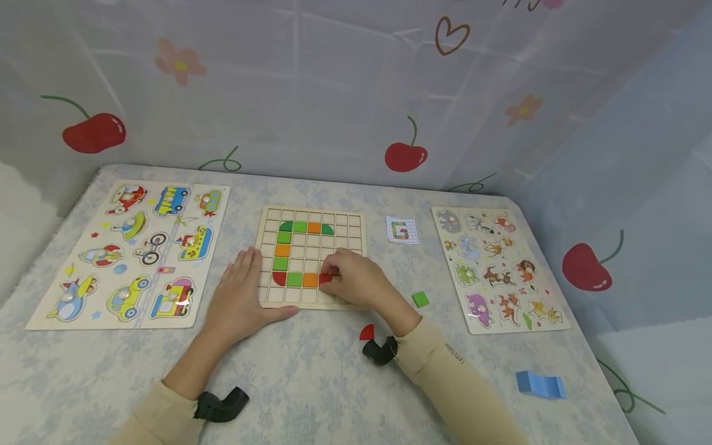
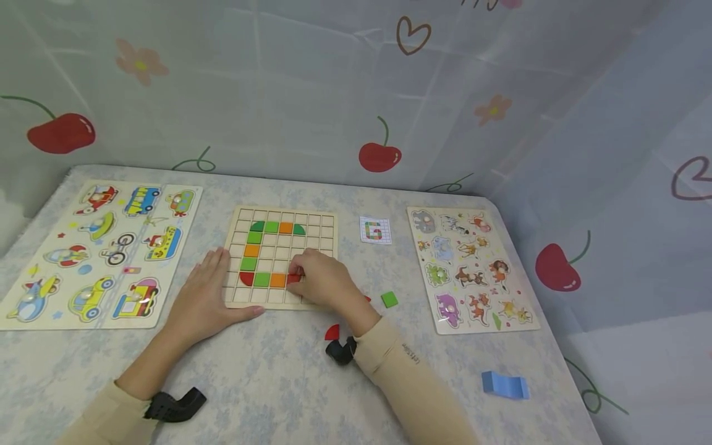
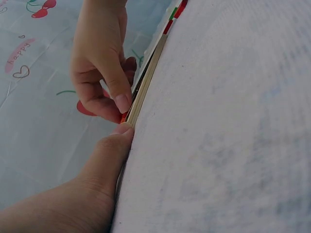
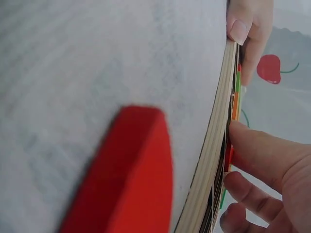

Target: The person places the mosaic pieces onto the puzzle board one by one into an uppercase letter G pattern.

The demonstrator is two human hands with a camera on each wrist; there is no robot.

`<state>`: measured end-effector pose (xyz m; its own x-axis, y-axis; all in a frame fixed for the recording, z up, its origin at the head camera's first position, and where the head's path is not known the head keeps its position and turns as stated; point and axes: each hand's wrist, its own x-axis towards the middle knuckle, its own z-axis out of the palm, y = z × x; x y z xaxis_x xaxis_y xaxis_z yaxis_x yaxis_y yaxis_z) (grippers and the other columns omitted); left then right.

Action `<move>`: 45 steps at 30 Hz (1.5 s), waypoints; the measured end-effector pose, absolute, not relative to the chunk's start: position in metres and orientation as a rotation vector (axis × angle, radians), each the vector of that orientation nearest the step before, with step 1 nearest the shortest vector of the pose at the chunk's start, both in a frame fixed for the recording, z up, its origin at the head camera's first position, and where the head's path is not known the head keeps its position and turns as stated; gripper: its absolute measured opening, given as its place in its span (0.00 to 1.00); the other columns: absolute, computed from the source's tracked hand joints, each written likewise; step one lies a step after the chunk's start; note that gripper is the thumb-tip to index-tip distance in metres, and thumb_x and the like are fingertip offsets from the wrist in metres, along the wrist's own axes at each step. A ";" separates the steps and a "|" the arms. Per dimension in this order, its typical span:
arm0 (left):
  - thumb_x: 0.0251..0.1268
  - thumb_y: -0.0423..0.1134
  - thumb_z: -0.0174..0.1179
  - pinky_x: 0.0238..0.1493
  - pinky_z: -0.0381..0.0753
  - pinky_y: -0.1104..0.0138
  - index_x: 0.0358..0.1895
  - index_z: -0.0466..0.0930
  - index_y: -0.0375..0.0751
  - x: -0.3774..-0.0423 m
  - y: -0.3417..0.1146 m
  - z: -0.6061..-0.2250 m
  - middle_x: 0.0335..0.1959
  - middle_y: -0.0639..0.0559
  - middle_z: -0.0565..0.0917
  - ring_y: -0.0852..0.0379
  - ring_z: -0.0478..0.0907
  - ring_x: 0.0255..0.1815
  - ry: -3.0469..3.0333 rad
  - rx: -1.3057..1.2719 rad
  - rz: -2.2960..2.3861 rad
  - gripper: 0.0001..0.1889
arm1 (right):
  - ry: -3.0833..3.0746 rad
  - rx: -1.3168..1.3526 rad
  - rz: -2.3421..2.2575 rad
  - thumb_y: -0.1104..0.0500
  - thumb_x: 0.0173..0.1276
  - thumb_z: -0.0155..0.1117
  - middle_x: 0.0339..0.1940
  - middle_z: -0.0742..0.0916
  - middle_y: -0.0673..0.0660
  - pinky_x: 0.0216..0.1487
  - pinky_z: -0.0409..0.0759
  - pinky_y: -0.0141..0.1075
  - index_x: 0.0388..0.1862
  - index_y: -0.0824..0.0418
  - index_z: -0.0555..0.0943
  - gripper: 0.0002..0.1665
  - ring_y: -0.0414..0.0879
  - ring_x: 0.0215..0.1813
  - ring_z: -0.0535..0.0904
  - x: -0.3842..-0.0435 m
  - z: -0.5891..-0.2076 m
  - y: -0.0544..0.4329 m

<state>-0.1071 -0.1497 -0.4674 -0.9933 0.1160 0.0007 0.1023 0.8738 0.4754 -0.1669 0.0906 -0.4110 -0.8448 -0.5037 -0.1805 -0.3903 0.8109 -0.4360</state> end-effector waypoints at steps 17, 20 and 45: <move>0.38 0.81 0.64 0.80 0.45 0.43 0.79 0.39 0.31 -0.105 -0.148 -0.467 0.82 0.37 0.44 0.38 0.41 0.83 3.009 0.163 0.772 0.75 | 2.752 -0.591 -0.628 0.51 0.67 0.67 0.40 0.82 0.45 0.28 0.73 0.33 0.61 0.49 0.81 0.22 0.41 0.27 0.73 -0.148 -0.396 0.143; 0.38 0.81 0.64 0.80 0.44 0.44 0.79 0.38 0.32 -0.106 -0.148 -0.467 0.82 0.37 0.43 0.38 0.40 0.83 3.008 0.166 0.768 0.75 | 2.764 -0.567 -0.604 0.52 0.67 0.69 0.43 0.83 0.47 0.29 0.73 0.33 0.60 0.50 0.81 0.22 0.41 0.27 0.72 -0.145 -0.393 0.168; 0.38 0.79 0.66 0.81 0.44 0.44 0.79 0.40 0.31 -0.106 -0.148 -0.463 0.82 0.36 0.44 0.39 0.40 0.83 3.014 0.154 0.768 0.74 | 2.741 -0.435 -0.570 0.57 0.63 0.73 0.44 0.82 0.49 0.40 0.75 0.36 0.49 0.52 0.82 0.16 0.43 0.39 0.74 -0.130 -0.404 0.265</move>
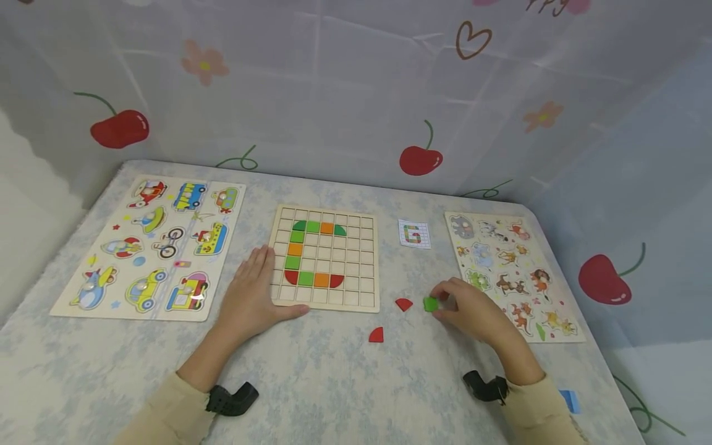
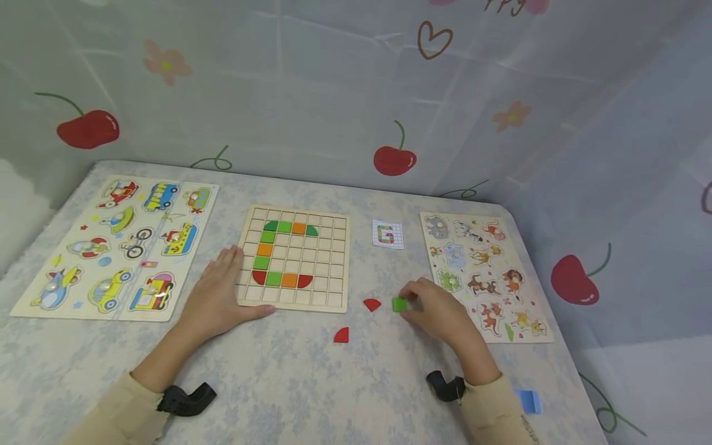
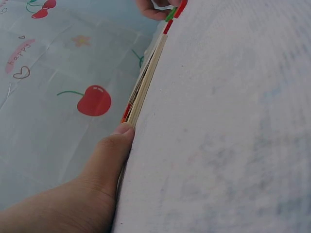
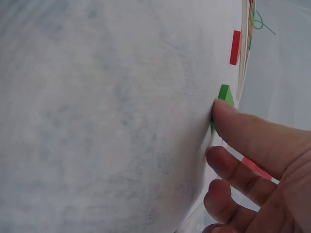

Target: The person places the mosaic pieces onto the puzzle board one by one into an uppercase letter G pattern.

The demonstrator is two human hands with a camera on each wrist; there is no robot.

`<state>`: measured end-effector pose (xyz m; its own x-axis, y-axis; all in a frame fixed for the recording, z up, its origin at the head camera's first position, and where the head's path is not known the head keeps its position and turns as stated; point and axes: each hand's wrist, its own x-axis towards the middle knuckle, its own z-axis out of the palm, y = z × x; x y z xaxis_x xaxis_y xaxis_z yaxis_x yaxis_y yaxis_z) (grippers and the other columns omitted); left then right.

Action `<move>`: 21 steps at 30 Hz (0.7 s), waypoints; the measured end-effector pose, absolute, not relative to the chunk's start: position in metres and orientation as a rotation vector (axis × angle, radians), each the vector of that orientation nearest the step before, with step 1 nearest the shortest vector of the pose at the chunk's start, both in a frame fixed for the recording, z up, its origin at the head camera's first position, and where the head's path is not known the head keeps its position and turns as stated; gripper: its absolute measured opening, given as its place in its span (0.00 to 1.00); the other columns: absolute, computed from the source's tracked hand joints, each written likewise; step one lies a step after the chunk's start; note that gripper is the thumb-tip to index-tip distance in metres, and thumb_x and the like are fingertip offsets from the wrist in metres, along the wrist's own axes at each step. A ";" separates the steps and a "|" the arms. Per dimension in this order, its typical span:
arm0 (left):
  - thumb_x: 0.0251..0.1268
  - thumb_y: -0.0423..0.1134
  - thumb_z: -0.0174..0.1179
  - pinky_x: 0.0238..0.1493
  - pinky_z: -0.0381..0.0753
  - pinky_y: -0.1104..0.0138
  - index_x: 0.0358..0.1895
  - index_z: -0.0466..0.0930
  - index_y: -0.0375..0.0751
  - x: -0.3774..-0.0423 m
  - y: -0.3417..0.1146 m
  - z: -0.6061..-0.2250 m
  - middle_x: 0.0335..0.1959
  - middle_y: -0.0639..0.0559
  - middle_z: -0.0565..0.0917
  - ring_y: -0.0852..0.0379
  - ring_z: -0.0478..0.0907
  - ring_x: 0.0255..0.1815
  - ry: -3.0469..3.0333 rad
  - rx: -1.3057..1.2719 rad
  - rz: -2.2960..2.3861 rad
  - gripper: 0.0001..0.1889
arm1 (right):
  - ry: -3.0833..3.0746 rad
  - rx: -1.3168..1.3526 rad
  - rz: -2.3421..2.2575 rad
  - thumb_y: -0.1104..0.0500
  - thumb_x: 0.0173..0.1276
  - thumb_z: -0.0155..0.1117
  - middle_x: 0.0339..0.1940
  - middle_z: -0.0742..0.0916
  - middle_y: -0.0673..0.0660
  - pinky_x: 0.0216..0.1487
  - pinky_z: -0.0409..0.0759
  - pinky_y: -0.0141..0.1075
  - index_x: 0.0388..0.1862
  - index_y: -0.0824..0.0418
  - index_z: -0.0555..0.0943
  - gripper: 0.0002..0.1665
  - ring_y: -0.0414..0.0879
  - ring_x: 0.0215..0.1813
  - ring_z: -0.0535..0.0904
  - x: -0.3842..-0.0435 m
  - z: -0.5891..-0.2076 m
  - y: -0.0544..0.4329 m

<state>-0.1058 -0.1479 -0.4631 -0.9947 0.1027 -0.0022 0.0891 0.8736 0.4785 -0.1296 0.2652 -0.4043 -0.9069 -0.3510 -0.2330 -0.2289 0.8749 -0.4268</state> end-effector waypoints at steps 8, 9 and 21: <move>0.39 0.79 0.65 0.81 0.44 0.44 0.79 0.40 0.31 -0.107 -0.147 -0.464 0.82 0.37 0.44 0.39 0.40 0.83 3.010 0.158 0.764 0.74 | 2.636 -0.346 -0.823 0.58 0.63 0.72 0.39 0.83 0.53 0.27 0.74 0.33 0.40 0.53 0.77 0.12 0.44 0.27 0.72 -0.140 -0.408 0.260; 0.39 0.80 0.65 0.81 0.44 0.45 0.79 0.40 0.31 -0.107 -0.147 -0.464 0.82 0.37 0.44 0.40 0.40 0.83 3.011 0.156 0.760 0.74 | 2.634 -0.340 -0.853 0.58 0.64 0.72 0.40 0.83 0.53 0.27 0.74 0.33 0.40 0.53 0.77 0.11 0.44 0.26 0.72 -0.141 -0.409 0.259; 0.39 0.79 0.66 0.81 0.43 0.45 0.79 0.39 0.31 -0.106 -0.146 -0.462 0.82 0.37 0.44 0.39 0.40 0.83 3.008 0.143 0.753 0.74 | 2.666 -0.341 -1.030 0.54 0.65 0.71 0.39 0.84 0.51 0.29 0.74 0.34 0.41 0.51 0.79 0.10 0.47 0.28 0.73 -0.161 -0.408 0.216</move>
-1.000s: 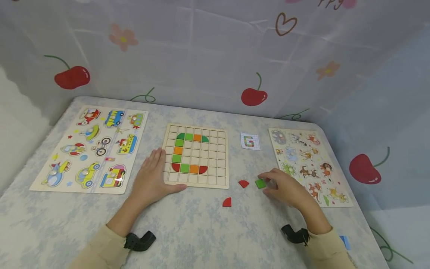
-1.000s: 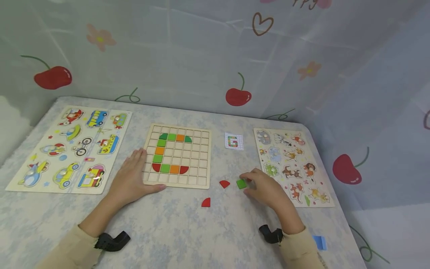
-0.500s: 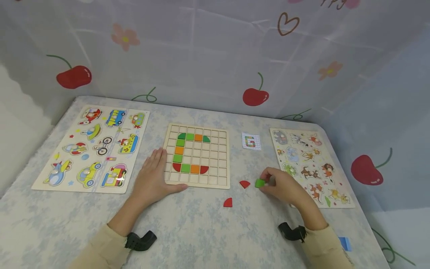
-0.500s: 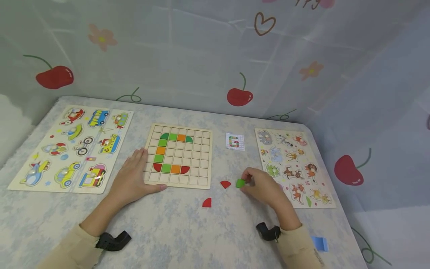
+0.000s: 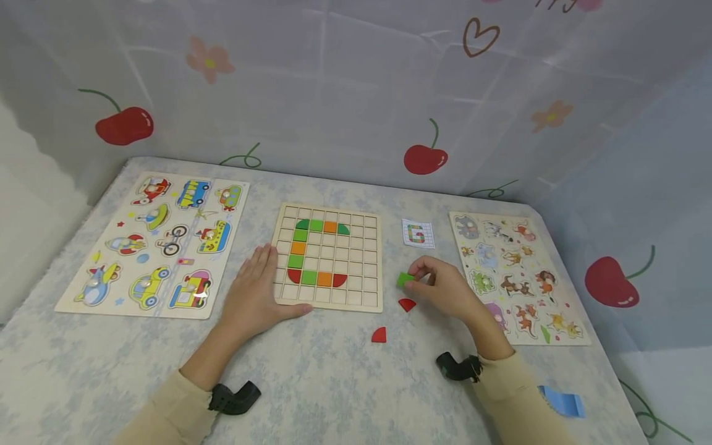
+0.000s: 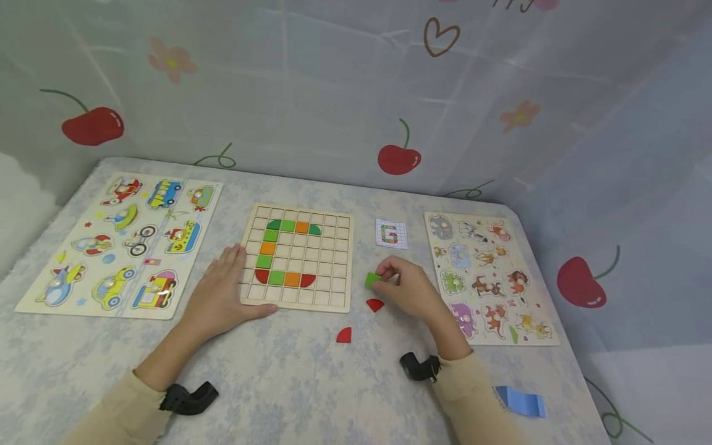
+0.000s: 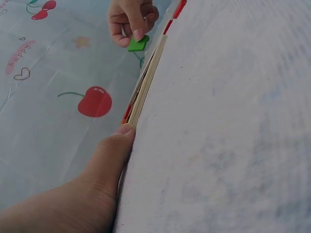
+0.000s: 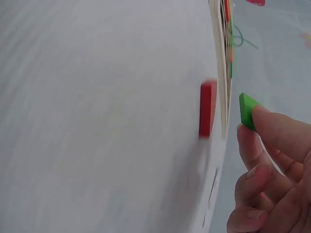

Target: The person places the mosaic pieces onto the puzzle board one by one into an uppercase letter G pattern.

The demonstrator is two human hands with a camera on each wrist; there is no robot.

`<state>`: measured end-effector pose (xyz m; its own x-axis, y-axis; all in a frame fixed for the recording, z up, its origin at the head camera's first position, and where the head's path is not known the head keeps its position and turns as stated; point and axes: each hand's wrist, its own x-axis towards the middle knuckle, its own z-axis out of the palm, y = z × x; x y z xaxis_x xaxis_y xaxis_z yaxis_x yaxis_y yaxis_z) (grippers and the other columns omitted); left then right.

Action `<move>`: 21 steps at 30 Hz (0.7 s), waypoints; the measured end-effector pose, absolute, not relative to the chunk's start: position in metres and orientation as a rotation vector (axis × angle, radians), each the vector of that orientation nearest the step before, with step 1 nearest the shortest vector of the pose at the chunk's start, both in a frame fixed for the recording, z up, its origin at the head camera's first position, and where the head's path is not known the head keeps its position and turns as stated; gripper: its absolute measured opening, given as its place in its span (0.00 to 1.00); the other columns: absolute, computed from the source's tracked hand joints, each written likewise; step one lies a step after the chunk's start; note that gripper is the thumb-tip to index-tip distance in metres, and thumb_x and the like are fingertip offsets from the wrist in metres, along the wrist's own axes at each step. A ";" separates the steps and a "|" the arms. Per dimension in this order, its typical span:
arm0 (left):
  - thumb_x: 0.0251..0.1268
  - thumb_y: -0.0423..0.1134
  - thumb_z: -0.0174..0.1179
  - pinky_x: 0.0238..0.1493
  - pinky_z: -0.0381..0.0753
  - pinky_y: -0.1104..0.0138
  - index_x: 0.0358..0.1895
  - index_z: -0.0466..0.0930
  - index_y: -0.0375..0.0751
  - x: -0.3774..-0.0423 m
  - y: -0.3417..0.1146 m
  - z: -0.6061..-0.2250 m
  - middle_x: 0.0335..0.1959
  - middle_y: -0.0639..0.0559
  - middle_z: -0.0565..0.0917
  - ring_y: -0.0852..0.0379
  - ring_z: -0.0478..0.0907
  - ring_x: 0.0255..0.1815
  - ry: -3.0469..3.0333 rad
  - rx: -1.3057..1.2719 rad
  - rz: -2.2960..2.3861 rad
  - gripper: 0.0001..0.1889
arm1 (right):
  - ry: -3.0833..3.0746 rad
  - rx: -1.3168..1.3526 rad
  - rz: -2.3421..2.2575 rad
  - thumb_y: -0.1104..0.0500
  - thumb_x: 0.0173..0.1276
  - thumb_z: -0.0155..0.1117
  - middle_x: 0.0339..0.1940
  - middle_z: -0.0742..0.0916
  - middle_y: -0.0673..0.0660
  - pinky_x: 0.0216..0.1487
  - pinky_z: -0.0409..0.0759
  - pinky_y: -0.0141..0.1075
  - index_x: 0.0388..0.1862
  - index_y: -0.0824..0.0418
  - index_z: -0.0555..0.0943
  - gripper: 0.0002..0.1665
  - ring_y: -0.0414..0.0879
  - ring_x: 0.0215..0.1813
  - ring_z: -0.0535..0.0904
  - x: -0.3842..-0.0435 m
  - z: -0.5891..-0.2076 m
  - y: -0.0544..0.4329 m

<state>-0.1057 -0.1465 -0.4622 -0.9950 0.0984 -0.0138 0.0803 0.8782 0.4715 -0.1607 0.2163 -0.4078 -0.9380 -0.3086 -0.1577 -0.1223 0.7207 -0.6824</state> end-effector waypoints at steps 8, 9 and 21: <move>0.40 0.79 0.65 0.81 0.43 0.45 0.79 0.40 0.30 -0.105 -0.146 -0.462 0.82 0.36 0.44 0.39 0.40 0.83 3.012 0.138 0.751 0.74 | 2.632 -0.414 -1.076 0.55 0.66 0.70 0.37 0.85 0.50 0.26 0.74 0.34 0.41 0.51 0.79 0.08 0.47 0.27 0.72 -0.169 -0.408 0.177; 0.40 0.79 0.65 0.81 0.43 0.45 0.79 0.40 0.30 -0.105 -0.146 -0.462 0.82 0.36 0.44 0.39 0.40 0.83 3.014 0.136 0.750 0.74 | 2.625 -0.426 -1.083 0.55 0.66 0.70 0.37 0.85 0.50 0.26 0.74 0.34 0.41 0.51 0.80 0.08 0.47 0.26 0.72 -0.169 -0.409 0.173; 0.41 0.79 0.64 0.81 0.44 0.45 0.79 0.43 0.29 -0.104 -0.143 -0.462 0.82 0.36 0.46 0.39 0.41 0.83 3.035 0.126 0.738 0.72 | 2.583 -0.472 -1.123 0.53 0.66 0.70 0.36 0.84 0.49 0.27 0.74 0.35 0.42 0.50 0.80 0.09 0.46 0.27 0.73 -0.179 -0.411 0.133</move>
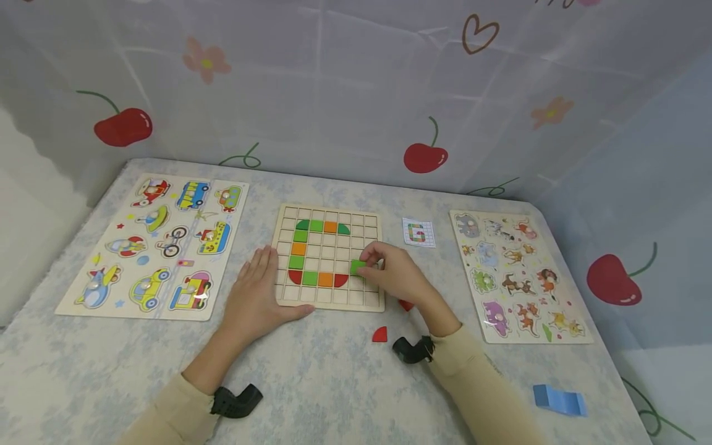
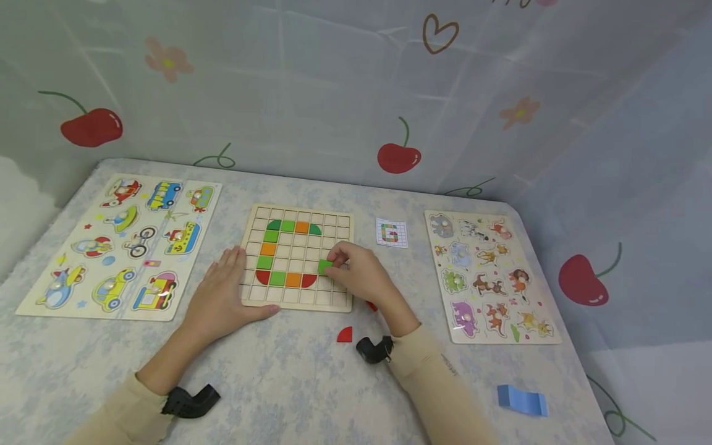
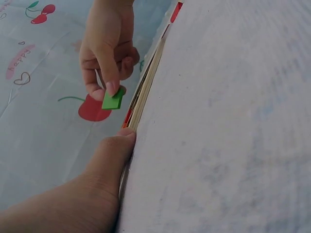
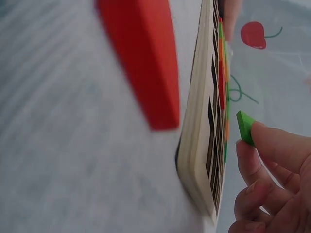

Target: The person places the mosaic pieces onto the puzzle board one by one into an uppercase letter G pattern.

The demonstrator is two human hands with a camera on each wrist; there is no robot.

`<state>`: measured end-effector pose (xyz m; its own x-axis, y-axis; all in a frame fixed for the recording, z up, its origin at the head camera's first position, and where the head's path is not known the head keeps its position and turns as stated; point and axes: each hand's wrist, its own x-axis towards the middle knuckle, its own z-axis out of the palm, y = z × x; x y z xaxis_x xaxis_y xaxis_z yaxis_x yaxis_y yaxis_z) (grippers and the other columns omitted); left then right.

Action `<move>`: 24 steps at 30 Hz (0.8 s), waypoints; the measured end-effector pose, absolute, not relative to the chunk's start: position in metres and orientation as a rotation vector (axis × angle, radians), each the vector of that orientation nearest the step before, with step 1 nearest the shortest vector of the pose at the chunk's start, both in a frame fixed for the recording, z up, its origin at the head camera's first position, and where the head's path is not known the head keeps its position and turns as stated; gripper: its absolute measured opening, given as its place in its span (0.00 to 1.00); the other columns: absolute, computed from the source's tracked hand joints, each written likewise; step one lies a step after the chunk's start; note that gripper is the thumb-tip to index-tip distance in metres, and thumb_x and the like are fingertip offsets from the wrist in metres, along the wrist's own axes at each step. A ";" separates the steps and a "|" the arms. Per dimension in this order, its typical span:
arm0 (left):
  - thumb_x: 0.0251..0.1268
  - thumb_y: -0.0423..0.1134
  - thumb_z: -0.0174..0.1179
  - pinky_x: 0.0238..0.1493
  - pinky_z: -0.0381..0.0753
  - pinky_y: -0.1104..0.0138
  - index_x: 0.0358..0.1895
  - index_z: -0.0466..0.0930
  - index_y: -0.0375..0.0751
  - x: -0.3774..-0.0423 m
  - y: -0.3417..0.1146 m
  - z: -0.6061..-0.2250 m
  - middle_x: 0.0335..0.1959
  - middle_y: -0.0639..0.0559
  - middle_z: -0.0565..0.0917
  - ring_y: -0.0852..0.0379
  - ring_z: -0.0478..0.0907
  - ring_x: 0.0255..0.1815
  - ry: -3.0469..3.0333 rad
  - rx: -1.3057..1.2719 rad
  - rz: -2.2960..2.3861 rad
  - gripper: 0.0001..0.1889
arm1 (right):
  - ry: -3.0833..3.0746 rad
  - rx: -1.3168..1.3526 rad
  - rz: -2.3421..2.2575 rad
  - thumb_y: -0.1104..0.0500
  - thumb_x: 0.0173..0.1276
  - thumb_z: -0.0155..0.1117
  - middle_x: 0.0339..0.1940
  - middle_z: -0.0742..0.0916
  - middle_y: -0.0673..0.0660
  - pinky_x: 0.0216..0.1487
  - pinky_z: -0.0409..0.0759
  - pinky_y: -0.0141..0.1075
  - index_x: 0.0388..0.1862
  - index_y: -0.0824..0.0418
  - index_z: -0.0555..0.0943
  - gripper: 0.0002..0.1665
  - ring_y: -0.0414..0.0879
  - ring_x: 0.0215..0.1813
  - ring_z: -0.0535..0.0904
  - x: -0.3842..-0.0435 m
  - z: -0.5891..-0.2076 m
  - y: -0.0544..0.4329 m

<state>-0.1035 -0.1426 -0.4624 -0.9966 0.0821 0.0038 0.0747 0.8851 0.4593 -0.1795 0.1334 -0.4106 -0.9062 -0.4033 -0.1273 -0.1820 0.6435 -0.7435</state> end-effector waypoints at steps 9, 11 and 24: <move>0.40 0.79 0.65 0.81 0.46 0.45 0.78 0.44 0.29 -0.103 -0.142 -0.462 0.81 0.36 0.48 0.39 0.43 0.83 3.059 0.128 0.736 0.72 | 2.634 -0.497 -1.006 0.53 0.65 0.71 0.33 0.83 0.48 0.34 0.75 0.35 0.40 0.51 0.80 0.09 0.44 0.34 0.76 -0.185 -0.414 0.112; 0.40 0.79 0.65 0.81 0.46 0.45 0.79 0.43 0.29 -0.103 -0.142 -0.462 0.81 0.35 0.48 0.39 0.43 0.83 3.056 0.126 0.734 0.72 | 2.642 -0.508 -0.972 0.54 0.66 0.70 0.33 0.83 0.48 0.35 0.75 0.35 0.40 0.51 0.80 0.08 0.44 0.35 0.76 -0.186 -0.414 0.109; 0.40 0.79 0.64 0.81 0.44 0.45 0.79 0.42 0.30 -0.104 -0.142 -0.462 0.81 0.36 0.47 0.40 0.42 0.83 3.031 0.113 0.725 0.73 | 2.698 -0.544 -0.782 0.52 0.67 0.69 0.37 0.85 0.46 0.38 0.77 0.34 0.51 0.51 0.87 0.15 0.41 0.39 0.78 -0.185 -0.410 0.105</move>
<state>-0.1040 -0.1418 -0.4620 -0.9971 0.0757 -0.0051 0.0652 0.8893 0.4527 -0.1847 0.1051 -0.4100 -0.8900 -0.4273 -0.1592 -0.2760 0.7828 -0.5577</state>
